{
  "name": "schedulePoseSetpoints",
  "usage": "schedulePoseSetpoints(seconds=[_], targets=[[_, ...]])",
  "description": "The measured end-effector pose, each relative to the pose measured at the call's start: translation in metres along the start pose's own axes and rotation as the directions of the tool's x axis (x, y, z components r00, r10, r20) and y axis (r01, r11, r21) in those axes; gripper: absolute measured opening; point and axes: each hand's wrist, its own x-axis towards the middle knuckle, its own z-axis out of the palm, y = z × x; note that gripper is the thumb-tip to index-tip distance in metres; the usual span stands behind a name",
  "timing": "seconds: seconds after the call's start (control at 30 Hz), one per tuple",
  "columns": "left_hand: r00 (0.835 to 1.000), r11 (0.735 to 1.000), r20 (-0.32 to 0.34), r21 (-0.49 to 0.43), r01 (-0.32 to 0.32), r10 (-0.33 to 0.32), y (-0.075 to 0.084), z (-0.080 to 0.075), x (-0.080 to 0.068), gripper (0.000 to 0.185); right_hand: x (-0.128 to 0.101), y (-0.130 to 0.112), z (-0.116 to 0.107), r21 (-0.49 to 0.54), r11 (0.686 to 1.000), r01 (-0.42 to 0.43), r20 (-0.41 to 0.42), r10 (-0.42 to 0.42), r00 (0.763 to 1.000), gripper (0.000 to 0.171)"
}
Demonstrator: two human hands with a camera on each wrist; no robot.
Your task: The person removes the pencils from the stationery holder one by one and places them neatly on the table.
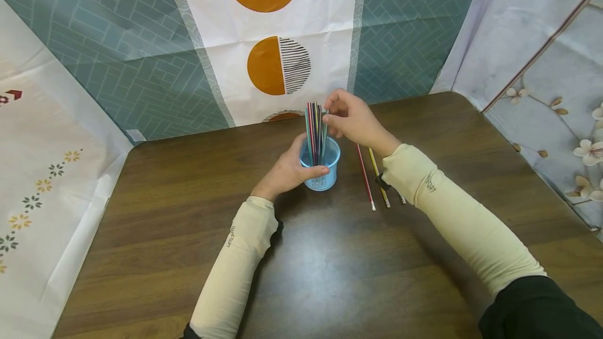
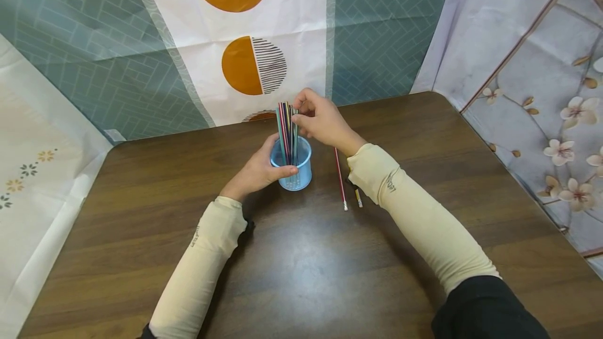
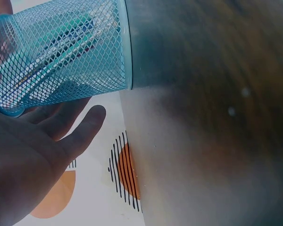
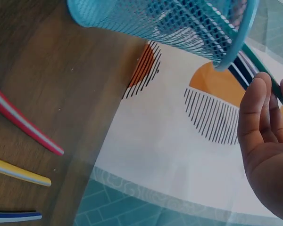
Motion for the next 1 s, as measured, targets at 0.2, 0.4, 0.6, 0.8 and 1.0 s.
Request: schedulePoseSetpoints(seconds=[0.2, 0.4, 0.6, 0.8, 1.0], targets=[[1.0, 1.0, -0.002, 0.006, -0.001, 0.001, 0.0, 0.0, 0.0, 0.102, 0.002, -0.002, -0.009, 0.114, 0.993, 0.04, -0.059, -0.033, 0.998, 0.021], [1.0, 1.0, -0.005, 0.024, 0.002, -0.002, 0.0, 0.0, 0.001, 0.104, 0.001, -0.004, -0.021, 0.243, 0.967, 0.078, -0.097, -0.056, 0.994, 0.017], [1.0, 1.0, -0.008, 0.024, 0.002, -0.002, -0.001, -0.001, 0.0, 0.104, 0.002, -0.002, -0.029, 0.403, 0.911, 0.083, -0.108, -0.042, 0.993, 0.016], [1.0, 1.0, -0.008, 0.026, -0.007, 0.007, -0.003, -0.001, 0.0, 0.103, 0.001, 0.001, -0.035, 0.472, 0.878, 0.085, -0.12, -0.032, 0.992, 0.015], [1.0, 1.0, -0.008, 0.02, -0.004, 0.004, -0.002, 0.0, 0.001, 0.104, 0.001, 0.0, -0.04, 0.527, 0.848, 0.058, -0.14, 0.02, 0.99, 0.013]])
